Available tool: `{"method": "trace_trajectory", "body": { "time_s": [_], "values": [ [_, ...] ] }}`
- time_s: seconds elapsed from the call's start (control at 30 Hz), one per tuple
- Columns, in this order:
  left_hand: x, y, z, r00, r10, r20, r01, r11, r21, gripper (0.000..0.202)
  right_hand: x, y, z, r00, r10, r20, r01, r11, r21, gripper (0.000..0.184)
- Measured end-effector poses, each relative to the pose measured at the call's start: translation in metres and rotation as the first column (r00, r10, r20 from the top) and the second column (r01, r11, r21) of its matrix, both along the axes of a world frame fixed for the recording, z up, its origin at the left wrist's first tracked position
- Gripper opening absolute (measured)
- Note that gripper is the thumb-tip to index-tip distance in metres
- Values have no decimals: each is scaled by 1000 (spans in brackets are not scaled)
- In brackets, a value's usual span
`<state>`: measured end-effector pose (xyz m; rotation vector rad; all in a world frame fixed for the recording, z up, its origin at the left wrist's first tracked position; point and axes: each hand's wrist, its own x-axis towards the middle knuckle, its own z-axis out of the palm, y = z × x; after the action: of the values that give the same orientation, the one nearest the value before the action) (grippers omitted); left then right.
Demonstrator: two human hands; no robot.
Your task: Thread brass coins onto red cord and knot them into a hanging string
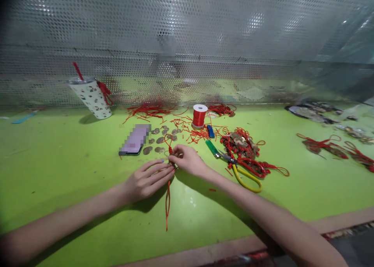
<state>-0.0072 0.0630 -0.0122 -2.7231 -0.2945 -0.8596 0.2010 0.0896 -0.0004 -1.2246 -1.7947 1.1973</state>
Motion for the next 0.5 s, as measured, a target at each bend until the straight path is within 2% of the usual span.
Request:
{"method": "trace_trajectory", "body": {
  "time_s": [0.07, 0.13, 0.33, 0.5],
  "values": [
    [5, -1, -1, 999, 54, 1, -54, 991, 119, 29, -2, 2, -1, 996, -30, 84, 20, 994, 109, 13],
    [9, 0, -2, 996, 94, 2, -93, 984, 151, 28, -3, 5, -3, 987, -57, 147, 31, 984, 174, 10],
    [10, 3, -9, 990, 137, -23, -133, 985, 112, 30, -4, 22, -10, 955, -152, 256, 65, 946, 317, 16],
    [10, 6, -14, 986, 155, -65, -152, 987, 56, 33, -5, 34, -17, 914, -196, 354, 34, 909, 416, 12]
  ]
}}
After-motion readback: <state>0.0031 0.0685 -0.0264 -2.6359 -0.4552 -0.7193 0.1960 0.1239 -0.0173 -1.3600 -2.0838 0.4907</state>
